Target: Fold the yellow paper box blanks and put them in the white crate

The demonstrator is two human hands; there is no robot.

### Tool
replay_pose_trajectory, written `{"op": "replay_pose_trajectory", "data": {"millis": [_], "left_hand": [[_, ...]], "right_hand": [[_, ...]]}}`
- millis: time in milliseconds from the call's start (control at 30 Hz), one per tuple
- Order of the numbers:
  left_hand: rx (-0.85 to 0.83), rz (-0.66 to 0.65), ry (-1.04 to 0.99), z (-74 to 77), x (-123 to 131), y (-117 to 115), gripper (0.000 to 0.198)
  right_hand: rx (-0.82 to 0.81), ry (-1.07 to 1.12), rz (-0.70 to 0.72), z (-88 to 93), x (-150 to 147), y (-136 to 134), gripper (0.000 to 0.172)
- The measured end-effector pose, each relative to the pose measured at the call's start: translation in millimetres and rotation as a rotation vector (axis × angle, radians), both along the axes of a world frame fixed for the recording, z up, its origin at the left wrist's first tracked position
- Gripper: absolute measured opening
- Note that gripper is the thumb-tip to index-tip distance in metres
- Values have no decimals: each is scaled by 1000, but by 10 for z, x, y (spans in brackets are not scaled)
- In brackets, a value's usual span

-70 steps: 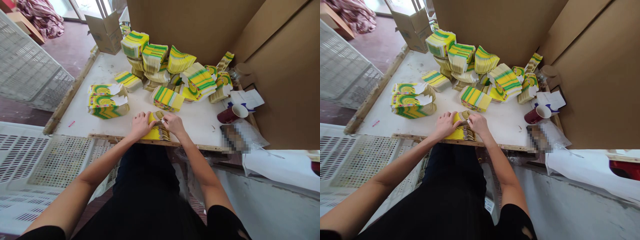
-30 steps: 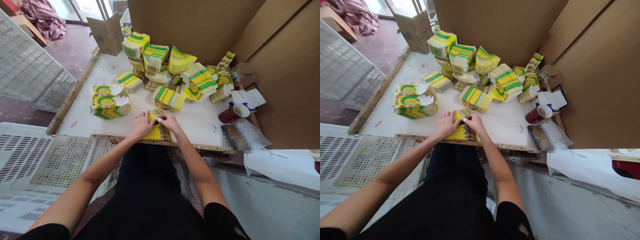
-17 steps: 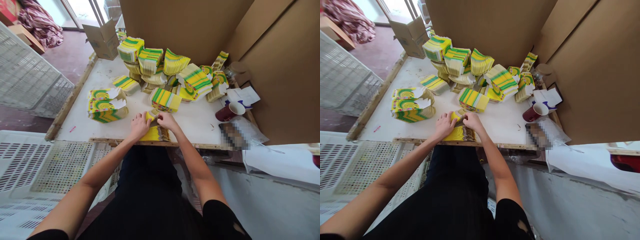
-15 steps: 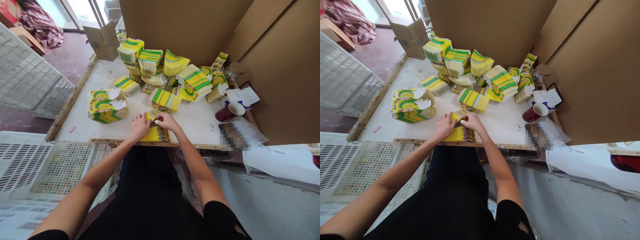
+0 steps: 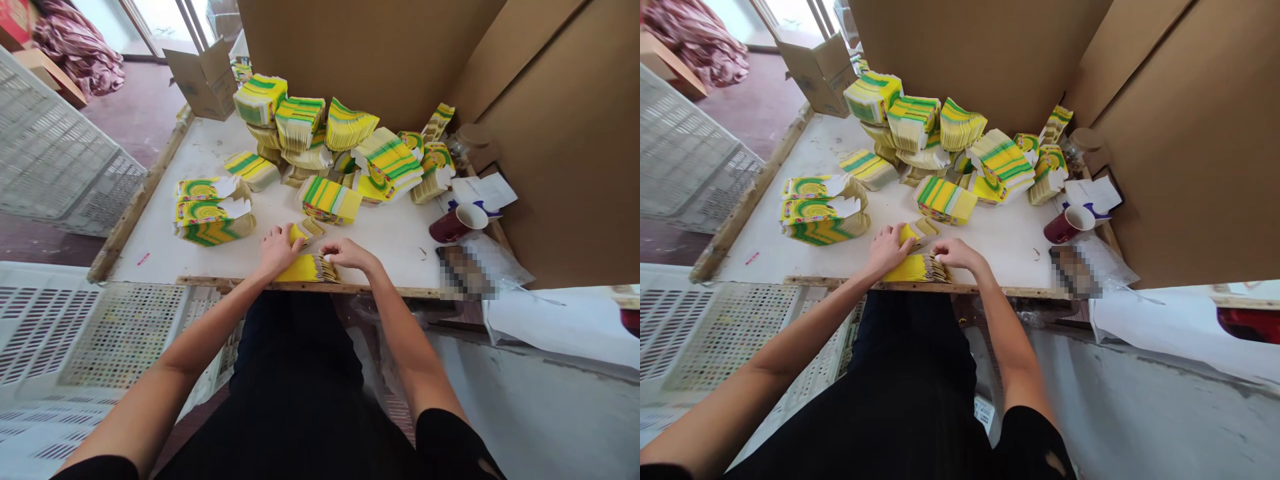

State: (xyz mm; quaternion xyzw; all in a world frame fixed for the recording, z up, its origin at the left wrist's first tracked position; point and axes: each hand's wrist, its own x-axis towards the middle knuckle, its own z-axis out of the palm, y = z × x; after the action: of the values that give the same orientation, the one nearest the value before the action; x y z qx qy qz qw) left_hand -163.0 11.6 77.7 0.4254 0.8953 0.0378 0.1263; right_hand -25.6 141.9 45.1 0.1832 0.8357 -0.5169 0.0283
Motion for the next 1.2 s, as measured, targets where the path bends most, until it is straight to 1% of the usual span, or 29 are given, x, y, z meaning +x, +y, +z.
{"op": "replay_pose_trajectory", "data": {"millis": [67,100,167,300,333,400,467,533,600,767,867,1067,1133,1200], "left_hand": [[0,-17,22,-12,3,-2,50],[1,-29,32,-22,4,-3,50],[1,-49,47,-42,8,-7,50],[-4,-60,65,-60,8,-15,50],[-4,-60,69,-59,9,-18,51],[-4,-60,71,-55,12,-23,51],[-2,-58,69,-50,17,-27,51],[-4,-52,63,-51,23,-27,50],[-5,-43,59,-57,27,-24,50],[12,-35,64,-73,31,-23,50],[13,-33,61,-66,31,-25,50],[14,-35,62,-59,26,-29,50],[14,-50,65,-63,20,-29,52],[15,-62,66,-63,14,-26,53]], "right_hand": [[-112,1,66,-10,94,-11,22],[-137,6,78,-18,125,-18,23],[-107,22,30,-43,148,-32,25],[126,131,-252,-110,54,-50,34],[198,169,-291,-126,19,-55,37],[345,201,-296,-152,-38,-70,40],[473,168,-268,-172,-59,-92,40],[556,135,-253,-186,-42,-115,39],[605,140,-249,-191,-11,-129,36],[654,183,-208,-156,-47,-106,26],[675,128,-181,-111,-160,-84,20],[707,13,-261,-36,-345,-111,15],[682,-45,-289,-24,-395,-140,15],[623,-98,-336,-30,-449,-177,18]]}}
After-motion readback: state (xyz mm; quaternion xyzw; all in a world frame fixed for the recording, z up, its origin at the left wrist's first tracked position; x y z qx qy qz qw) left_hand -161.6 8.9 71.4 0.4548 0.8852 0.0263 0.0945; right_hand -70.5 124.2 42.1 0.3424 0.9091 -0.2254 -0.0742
